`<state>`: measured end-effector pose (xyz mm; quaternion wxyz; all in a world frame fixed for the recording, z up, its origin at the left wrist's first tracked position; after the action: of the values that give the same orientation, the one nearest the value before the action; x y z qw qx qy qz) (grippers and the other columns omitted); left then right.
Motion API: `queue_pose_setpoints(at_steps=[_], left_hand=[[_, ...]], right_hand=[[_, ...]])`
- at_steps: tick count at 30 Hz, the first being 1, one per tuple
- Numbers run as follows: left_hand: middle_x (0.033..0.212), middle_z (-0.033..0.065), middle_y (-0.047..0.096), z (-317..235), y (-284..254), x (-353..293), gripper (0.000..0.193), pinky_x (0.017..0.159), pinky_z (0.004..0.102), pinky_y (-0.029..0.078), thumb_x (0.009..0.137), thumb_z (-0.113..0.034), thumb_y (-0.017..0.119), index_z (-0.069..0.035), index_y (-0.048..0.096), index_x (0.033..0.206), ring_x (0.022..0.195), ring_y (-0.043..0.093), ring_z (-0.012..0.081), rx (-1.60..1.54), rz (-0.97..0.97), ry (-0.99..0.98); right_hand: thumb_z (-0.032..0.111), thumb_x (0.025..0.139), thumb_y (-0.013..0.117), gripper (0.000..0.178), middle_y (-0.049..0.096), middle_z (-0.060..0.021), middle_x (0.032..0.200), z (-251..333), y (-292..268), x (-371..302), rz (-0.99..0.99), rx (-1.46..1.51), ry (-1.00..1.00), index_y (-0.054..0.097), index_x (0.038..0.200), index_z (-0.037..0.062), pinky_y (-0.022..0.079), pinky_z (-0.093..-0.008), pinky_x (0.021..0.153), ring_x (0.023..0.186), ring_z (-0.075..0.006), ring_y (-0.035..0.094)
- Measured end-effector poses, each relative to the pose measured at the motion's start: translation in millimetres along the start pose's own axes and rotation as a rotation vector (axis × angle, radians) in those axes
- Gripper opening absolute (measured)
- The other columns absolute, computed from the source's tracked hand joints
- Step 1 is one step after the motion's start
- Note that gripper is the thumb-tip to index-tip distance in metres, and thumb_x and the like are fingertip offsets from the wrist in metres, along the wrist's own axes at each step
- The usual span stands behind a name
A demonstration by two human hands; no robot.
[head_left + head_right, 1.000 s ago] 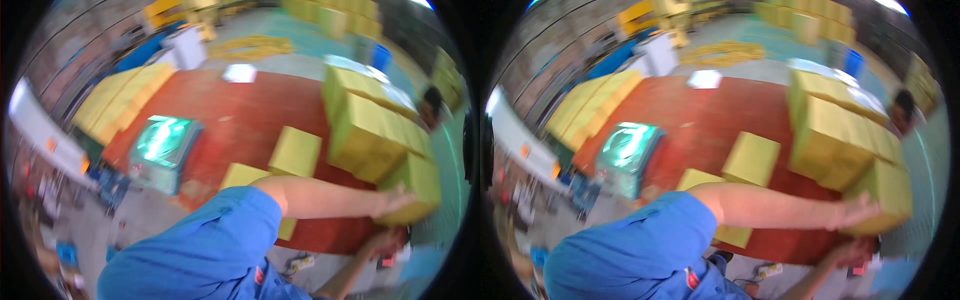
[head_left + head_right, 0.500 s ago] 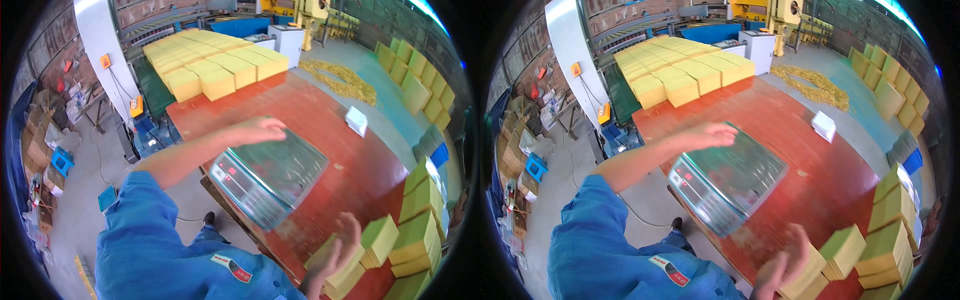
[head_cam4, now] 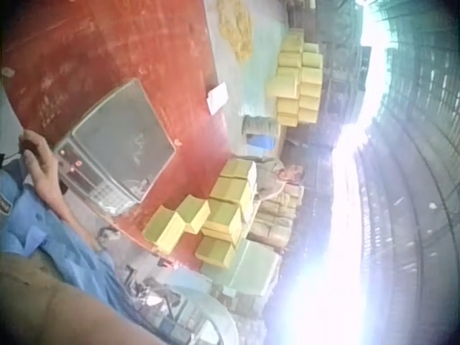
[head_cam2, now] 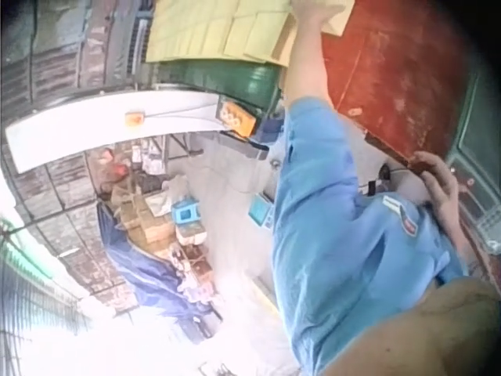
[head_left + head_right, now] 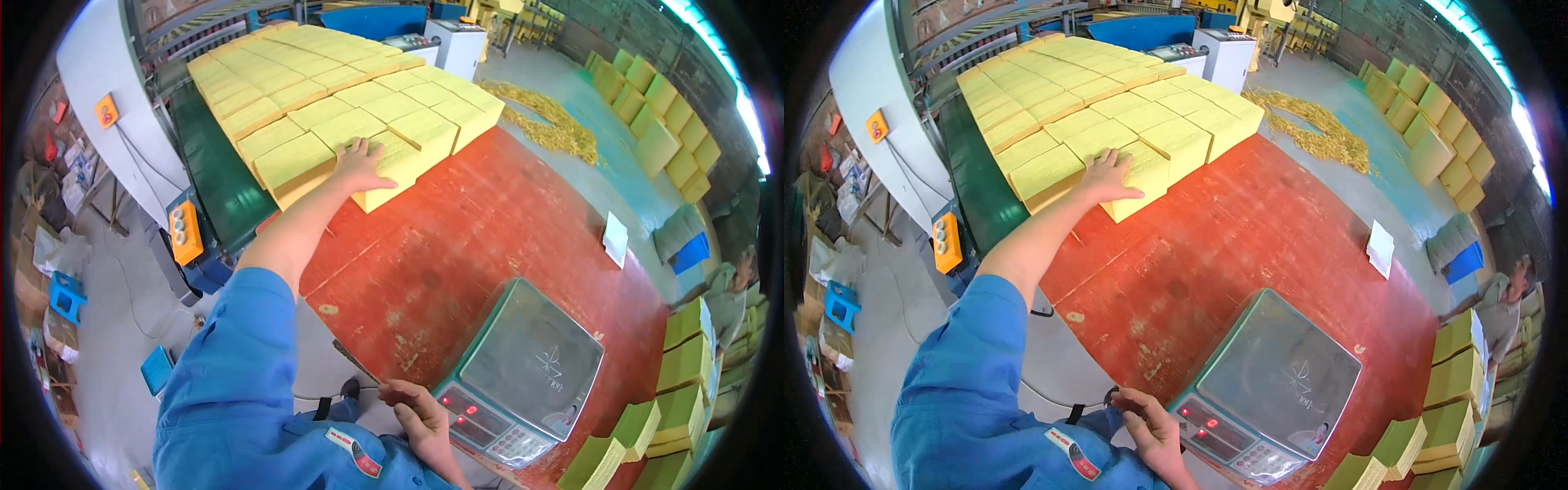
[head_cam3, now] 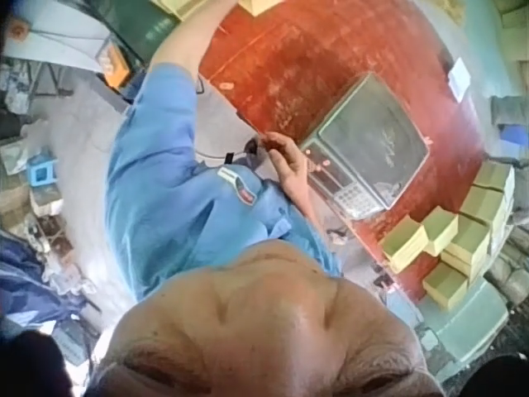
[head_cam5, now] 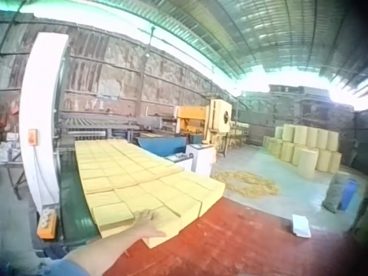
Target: Weighing stacks of paper on a digital scale and organizing them into groups.
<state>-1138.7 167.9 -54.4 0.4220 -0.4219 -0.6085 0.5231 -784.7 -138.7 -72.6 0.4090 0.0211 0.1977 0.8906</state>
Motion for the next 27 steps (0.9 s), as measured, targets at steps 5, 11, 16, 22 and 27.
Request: queue_pose_setpoints(at_steps=[5,11,16,22,27], left_hand=[[0.158,0.0263,0.021,-23.8,15.4,-19.8,0.089,0.12,0.0534,0.014,0.082,-0.054,0.063,-0.012,0.028,0.153,0.148,0.017,0.0389,0.047,-0.008,0.196],[0.154,0.0302,0.023,-73.7,-5.3,-184.0,0.092,0.114,0.0578,0.023,0.076,-0.05,0.072,-0.01,0.035,0.15,0.141,0.026,0.0476,-0.085,-0.004,0.545],[0.148,0.0331,0.03,-99.8,-37.0,-329.8,0.093,0.108,0.0614,0.028,0.074,-0.058,0.073,-0.007,0.042,0.145,0.137,0.03,0.0488,-0.185,0.154,0.544],[0.15,0.0278,0.032,-96.4,-18.2,-357.5,0.103,0.111,0.0531,0.029,0.073,-0.065,0.07,-0.006,0.035,0.149,0.138,0.034,0.0461,-0.211,0.221,0.344],[0.145,0.0181,0.044,-69.8,-7.8,-382.1,0.083,0.112,0.0436,0.034,0.088,-0.054,0.062,-0.004,0.036,0.148,0.135,0.043,0.0305,-1.256,0.313,0.007]], right_hand=[[0.003,0.099,0.05,0.032,0.062,-0.0131,0.123,-41.9,28.2,29.5,0.058,0.062,0.171,0.053,0.13,-0.0032,0.044,-0.0351,0.104,0.116,-0.0207,0.058],[0.013,0.099,0.053,0.045,0.053,-0.0149,0.136,-182.4,42.6,29.4,0.129,0.512,0.581,0.043,0.141,0.001,0.043,-0.0397,0.103,0.125,-0.0266,0.053],[0.017,0.096,0.056,0.057,0.043,-0.0071,0.145,-222.3,24.4,23.8,0.136,0.914,0.396,0.034,0.148,0.0109,0.036,-0.0436,0.11,0.135,-0.0257,0.041],[0.022,0.094,0.059,0.07,0.034,-0.0055,0.153,-184.7,37.1,4.9,0.102,0.812,0.317,0.023,0.153,0.0124,0.025,-0.0421,0.115,0.142,-0.0227,0.03],[0.023,0.094,0.062,0.068,0.026,-0.0199,0.157,-85.3,15.9,-31.4,0.134,-0.28,-0.219,0.029,0.151,0.0045,0.025,-0.0399,0.117,0.146,-0.0326,0.025]])
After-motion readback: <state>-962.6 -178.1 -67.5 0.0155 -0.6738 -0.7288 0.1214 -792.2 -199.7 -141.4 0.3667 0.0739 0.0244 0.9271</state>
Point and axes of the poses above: each hand's wrist, its own x-axis towards the middle knuckle, its own y-axis out of the palm, z = x × y, the point moved 10 cm from there along x, towards the middle knuckle
